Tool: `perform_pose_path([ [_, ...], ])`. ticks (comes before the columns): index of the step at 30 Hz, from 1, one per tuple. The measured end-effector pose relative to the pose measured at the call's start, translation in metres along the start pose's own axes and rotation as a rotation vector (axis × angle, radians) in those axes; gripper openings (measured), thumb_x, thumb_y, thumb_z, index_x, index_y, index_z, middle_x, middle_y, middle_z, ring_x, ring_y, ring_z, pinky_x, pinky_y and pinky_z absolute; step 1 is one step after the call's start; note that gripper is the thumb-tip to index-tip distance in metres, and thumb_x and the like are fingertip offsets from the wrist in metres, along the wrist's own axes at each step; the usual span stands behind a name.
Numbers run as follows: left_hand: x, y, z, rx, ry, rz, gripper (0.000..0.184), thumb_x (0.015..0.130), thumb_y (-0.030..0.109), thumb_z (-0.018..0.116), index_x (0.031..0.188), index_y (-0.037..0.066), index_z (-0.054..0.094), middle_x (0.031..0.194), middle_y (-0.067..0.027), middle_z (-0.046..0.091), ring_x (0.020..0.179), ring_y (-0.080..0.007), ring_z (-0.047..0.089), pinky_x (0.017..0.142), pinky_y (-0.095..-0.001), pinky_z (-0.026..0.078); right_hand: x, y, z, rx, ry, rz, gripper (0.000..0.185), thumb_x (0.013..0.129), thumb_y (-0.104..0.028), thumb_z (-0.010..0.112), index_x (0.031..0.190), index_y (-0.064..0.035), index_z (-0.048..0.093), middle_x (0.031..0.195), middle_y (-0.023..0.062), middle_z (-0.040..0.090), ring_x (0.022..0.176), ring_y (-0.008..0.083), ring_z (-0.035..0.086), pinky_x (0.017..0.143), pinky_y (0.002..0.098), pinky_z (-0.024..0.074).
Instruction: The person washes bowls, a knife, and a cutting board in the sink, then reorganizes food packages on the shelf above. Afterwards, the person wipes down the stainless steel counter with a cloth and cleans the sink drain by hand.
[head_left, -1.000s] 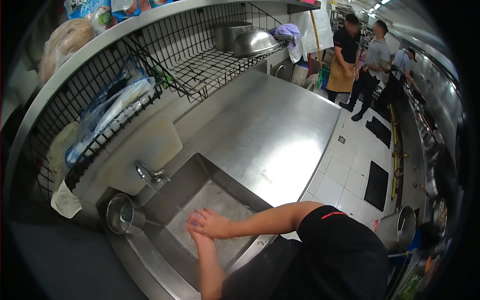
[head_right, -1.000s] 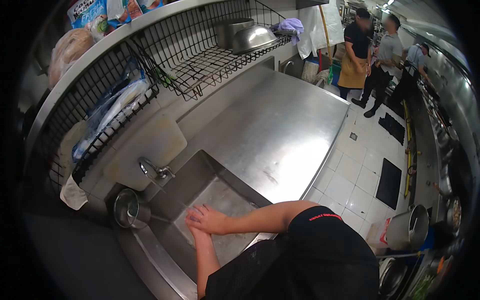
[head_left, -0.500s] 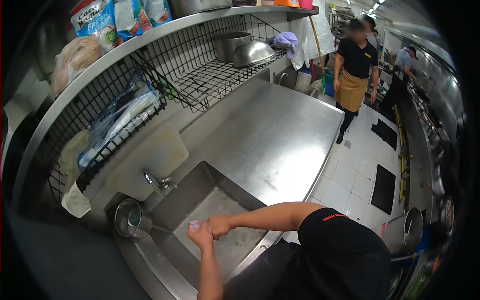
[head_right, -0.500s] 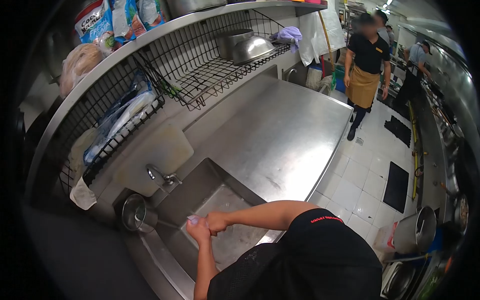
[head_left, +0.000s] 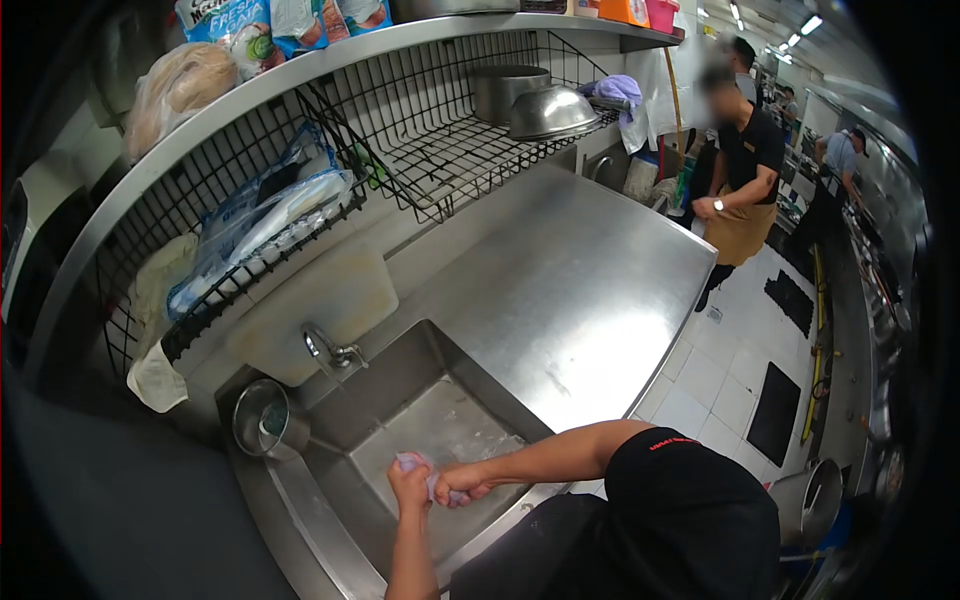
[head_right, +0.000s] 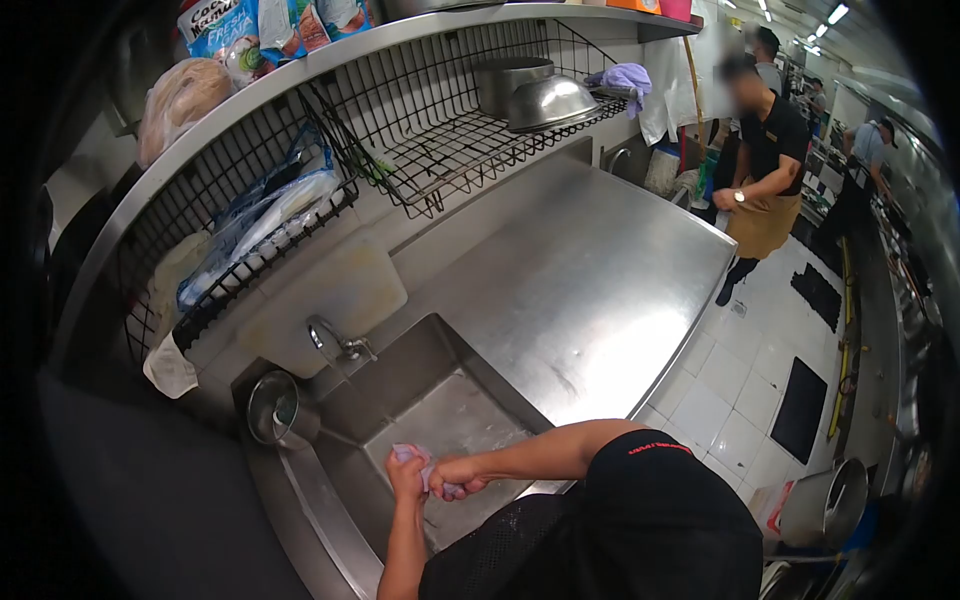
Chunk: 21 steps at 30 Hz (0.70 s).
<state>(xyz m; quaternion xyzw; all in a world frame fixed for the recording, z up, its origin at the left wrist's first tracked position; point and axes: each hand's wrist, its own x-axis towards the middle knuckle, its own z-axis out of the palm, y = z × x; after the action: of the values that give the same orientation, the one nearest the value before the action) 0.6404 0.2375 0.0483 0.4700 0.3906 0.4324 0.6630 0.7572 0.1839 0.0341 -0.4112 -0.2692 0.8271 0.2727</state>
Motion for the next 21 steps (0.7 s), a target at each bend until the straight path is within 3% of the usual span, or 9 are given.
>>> perform_pose_path([
  [4, -0.010, -0.010, 0.006, -0.068, -0.007, -0.010, 0.017, 0.059, -0.005, 0.055, 0.072, 0.004, 0.051, 0.068, -0.0035, 0.053, 0.058, -0.0125, 0.051, 0.053, -0.0266, 0.042, -0.002, 0.006, -0.015, 0.020, -0.129, 0.030, 0.010, 0.065, -0.013, 0.062, 0.072, -0.0094, 0.057, 0.060, 0.0023, 0.052, 0.046, 0.0106, 0.047, 0.037, 0.0232, 0.0308],
  [6, -0.010, -0.024, 0.007, -0.088, 0.037, 0.026, 0.015, 0.064, -0.002, 0.055, 0.076, 0.005, 0.051, 0.070, -0.0022, 0.053, 0.062, -0.0130, 0.052, 0.058, -0.0256, 0.042, -0.004, 0.002, -0.032, -0.298, -0.173, 0.047, 0.028, 0.069, -0.022, 0.067, 0.091, -0.0048, 0.061, 0.075, 0.0062, 0.059, 0.063, 0.0134, 0.057, 0.046, 0.0253, 0.0415],
  [7, -0.009, -0.030, 0.005, -0.076, 0.036, 0.037, 0.015, 0.064, -0.002, 0.055, 0.076, 0.005, 0.051, 0.070, -0.0022, 0.053, 0.062, -0.0130, 0.052, 0.058, -0.0256, 0.042, -0.014, -0.009, -0.036, -0.301, -0.180, 0.034, 0.028, 0.069, -0.022, 0.067, 0.091, -0.0048, 0.061, 0.075, 0.0062, 0.059, 0.063, 0.0134, 0.057, 0.046, 0.0253, 0.0415],
  [10, -0.005, -0.047, 0.018, 0.082, 0.071, -0.015, 0.014, 0.074, 0.003, 0.057, 0.086, 0.005, 0.051, 0.079, -0.0040, 0.054, 0.069, -0.0145, 0.054, 0.064, -0.0266, 0.045, -0.047, -0.026, -0.055, -0.361, -0.188, 0.069, 0.058, 0.071, -0.031, 0.070, 0.117, -0.0017, 0.050, 0.095, 0.0102, 0.059, 0.087, 0.0161, 0.058, 0.064, 0.0290, 0.0488],
  [12, 0.000, -0.054, 0.047, 0.034, 0.119, 0.024, 0.022, 0.083, 0.013, 0.055, 0.104, 0.006, 0.050, 0.092, -0.0068, 0.054, 0.080, -0.0166, 0.055, 0.071, -0.0291, 0.046, -0.046, -0.013, -0.085, -0.316, -0.065, -0.160, 0.077, 0.071, -0.029, 0.074, 0.131, -0.0037, 0.034, 0.110, 0.0118, 0.054, 0.102, 0.0178, 0.053, 0.079, 0.0312, 0.0473],
  [13, 0.003, -0.051, 0.068, 0.031, 0.114, 0.032, 0.022, 0.083, 0.013, 0.055, 0.104, 0.006, 0.050, 0.092, -0.0068, 0.054, 0.080, -0.0166, 0.055, 0.071, -0.0291, 0.046, -0.057, -0.013, -0.096, -0.322, -0.061, -0.167, 0.077, 0.071, -0.029, 0.074, 0.131, -0.0037, 0.034, 0.110, 0.0118, 0.054, 0.102, 0.0178, 0.053, 0.079, 0.0312, 0.0473],
  [15, 0.007, -0.035, 0.118, -0.052, -0.055, 0.008, 0.038, 0.088, 0.020, 0.051, 0.123, 0.008, 0.043, 0.106, -0.0099, 0.052, 0.091, -0.0186, 0.053, 0.080, -0.0315, 0.044, -0.091, -0.020, -0.112, -0.262, 0.005, -0.552, 0.081, 0.068, -0.021, 0.076, 0.133, -0.0061, 0.031, 0.113, 0.0100, 0.053, 0.099, 0.0176, 0.054, 0.081, 0.0312, 0.0466],
  [19, 0.026, -0.017, 0.180, -0.351, -0.221, 0.048, 0.048, 0.090, 0.023, 0.049, 0.133, 0.008, 0.034, 0.114, -0.0118, 0.051, 0.096, -0.0191, 0.052, 0.085, -0.0318, 0.042, -0.187, -0.063, -0.178, -0.370, 0.144, -0.687, 0.081, 0.065, -0.017, 0.078, 0.132, -0.0071, 0.034, 0.112, 0.0081, 0.054, 0.098, 0.0172, 0.055, 0.083, 0.0303, 0.0462],
  [21, 0.040, -0.033, 0.180, 0.273, -0.159, 0.131, 0.056, 0.089, 0.025, 0.051, 0.137, 0.010, 0.027, 0.115, -0.0128, 0.051, 0.101, -0.0205, 0.051, 0.089, -0.0342, 0.041, -0.251, -0.102, -0.207, -0.518, 0.288, -0.731, 0.072, 0.063, -0.006, 0.073, 0.128, -0.0075, 0.041, 0.112, 0.0054, 0.055, 0.096, 0.0141, 0.056, 0.080, 0.0291, 0.0485],
])
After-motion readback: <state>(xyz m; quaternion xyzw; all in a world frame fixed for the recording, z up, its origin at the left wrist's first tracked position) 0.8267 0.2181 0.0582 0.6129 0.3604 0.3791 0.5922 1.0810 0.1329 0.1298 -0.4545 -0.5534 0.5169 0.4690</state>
